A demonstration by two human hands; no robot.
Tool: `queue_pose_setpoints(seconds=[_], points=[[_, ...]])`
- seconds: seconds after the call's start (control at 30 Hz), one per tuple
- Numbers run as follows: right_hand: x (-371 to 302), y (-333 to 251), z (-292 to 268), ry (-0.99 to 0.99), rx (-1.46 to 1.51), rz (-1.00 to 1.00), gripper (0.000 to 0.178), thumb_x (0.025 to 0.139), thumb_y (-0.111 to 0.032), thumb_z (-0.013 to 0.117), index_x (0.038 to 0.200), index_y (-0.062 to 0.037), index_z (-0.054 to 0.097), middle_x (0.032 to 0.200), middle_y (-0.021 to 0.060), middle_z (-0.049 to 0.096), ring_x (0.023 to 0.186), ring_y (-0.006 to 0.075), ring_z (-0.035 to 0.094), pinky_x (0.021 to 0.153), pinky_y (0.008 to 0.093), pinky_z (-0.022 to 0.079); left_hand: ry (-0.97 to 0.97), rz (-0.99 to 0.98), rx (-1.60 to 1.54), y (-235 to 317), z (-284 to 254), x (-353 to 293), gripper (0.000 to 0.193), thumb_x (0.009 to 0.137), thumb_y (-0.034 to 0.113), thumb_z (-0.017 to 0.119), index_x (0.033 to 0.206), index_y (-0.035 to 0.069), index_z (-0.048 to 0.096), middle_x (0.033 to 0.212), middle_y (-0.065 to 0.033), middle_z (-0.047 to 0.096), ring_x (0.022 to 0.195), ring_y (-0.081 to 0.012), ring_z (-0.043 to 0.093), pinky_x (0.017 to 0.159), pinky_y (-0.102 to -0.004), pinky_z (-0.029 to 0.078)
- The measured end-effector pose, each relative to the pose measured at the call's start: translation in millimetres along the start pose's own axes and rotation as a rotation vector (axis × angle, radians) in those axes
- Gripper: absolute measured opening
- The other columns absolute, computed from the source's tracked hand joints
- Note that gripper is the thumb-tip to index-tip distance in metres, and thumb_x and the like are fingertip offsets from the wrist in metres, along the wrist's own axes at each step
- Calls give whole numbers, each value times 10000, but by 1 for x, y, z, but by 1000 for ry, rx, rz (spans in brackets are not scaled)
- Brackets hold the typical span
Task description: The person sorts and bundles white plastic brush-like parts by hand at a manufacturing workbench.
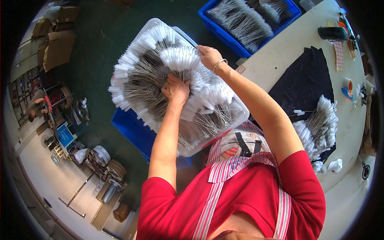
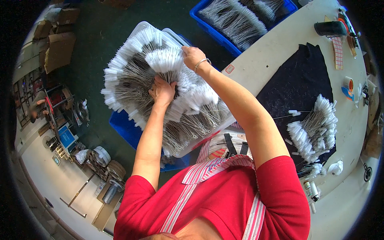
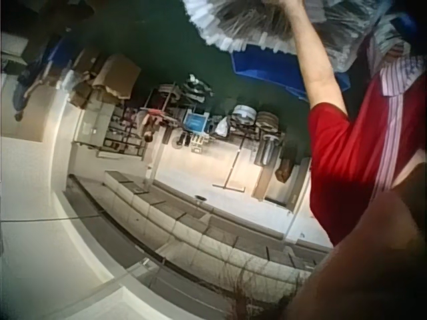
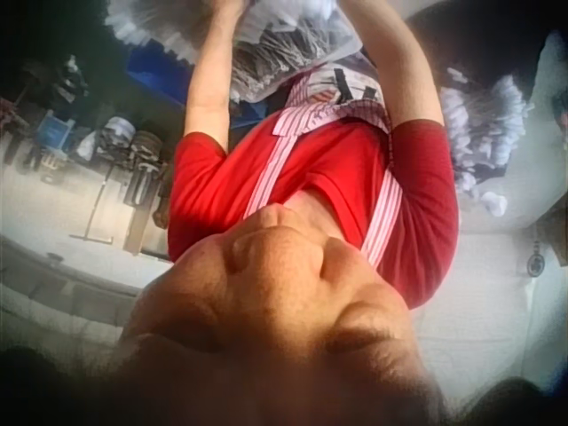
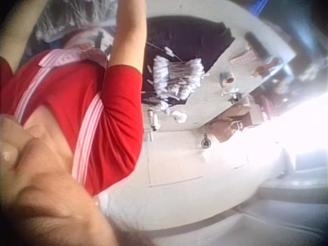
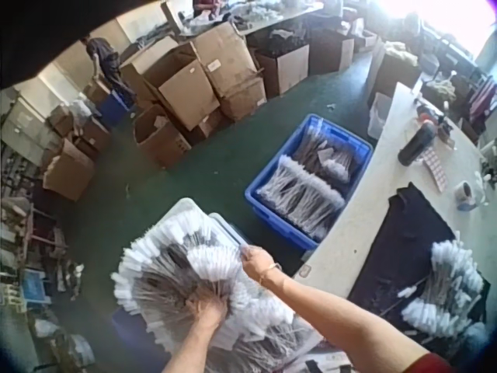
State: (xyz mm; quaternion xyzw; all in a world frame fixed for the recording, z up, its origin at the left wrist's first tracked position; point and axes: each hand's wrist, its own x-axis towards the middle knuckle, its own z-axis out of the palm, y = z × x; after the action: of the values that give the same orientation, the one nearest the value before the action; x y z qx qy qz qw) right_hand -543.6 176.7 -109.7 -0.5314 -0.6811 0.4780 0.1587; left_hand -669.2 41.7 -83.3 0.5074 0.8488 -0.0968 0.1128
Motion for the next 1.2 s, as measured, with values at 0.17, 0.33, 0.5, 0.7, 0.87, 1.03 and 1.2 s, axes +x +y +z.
queue_pose_setpoints(seconds=[0.17,0.33,0.5,0.7,0.87,1.03,1.2], points=[[11,-1,2,80,-111,51,350,795,-143,505,1133,-72,561,1043,197,593,977,342,565,877,376,429,-43,-40,-1,2,17,11,905,733,440,636,1268,-132,182,1136,-237,466,1020,-365,492,838,-522,311],[11,37,-14,192,244,235,403,759,-212,544,1114,-23,564,1002,208,605,950,334,579,871,344,438,-30,10,-36,0,20,15,928,722,456,642,1267,-122,163,1148,-246,445,1032,-377,483,841,-520,310],[-42,40,-61,153,551,331,257,796,-121,557,1012,11,604,783,101,637,653,139,608,604,252,504,-51,-52,-76,1,3,4,938,727,439,647,1276,-119,130,1168,-251,422,1075,-391,451,881,-517,312],[-117,96,-97,122,482,337,249,831,-146,527,980,36,609,736,95,639,633,134,605,593,235,498,-121,-105,-190,21,-32,-5,954,721,442,653,1290,-119,132,1168,-268,431,1095,-383,449,953,-482,312],[-189,113,-105,219,519,451,223,855,-125,537,1024,3,607,763,79,626,637,132,591,586,256,493,66,147,-35,3,2,-1,724,726,438,640,1101,-155,461,1154,-334,468,1076,-408,478,927,-416,380],[-238,107,-110,233,358,418,270,815,-212,536,976,-16,629,766,120,659,700,185,644,668,298,514,-12,40,-288,-32,-14,-3,822,681,423,698,1115,-183,352,1025,-369,514,1020,-446,502,894,-421,400],[-316,133,-153,397,453,526,246,813,-192,543,954,-10,631,780,100,654,660,160,627,630,286,508,-106,-76,-206,-6,-64,1,812,697,521,652,1123,-133,429,1089,-314,523,1040,-416,506,895,-426,399]])
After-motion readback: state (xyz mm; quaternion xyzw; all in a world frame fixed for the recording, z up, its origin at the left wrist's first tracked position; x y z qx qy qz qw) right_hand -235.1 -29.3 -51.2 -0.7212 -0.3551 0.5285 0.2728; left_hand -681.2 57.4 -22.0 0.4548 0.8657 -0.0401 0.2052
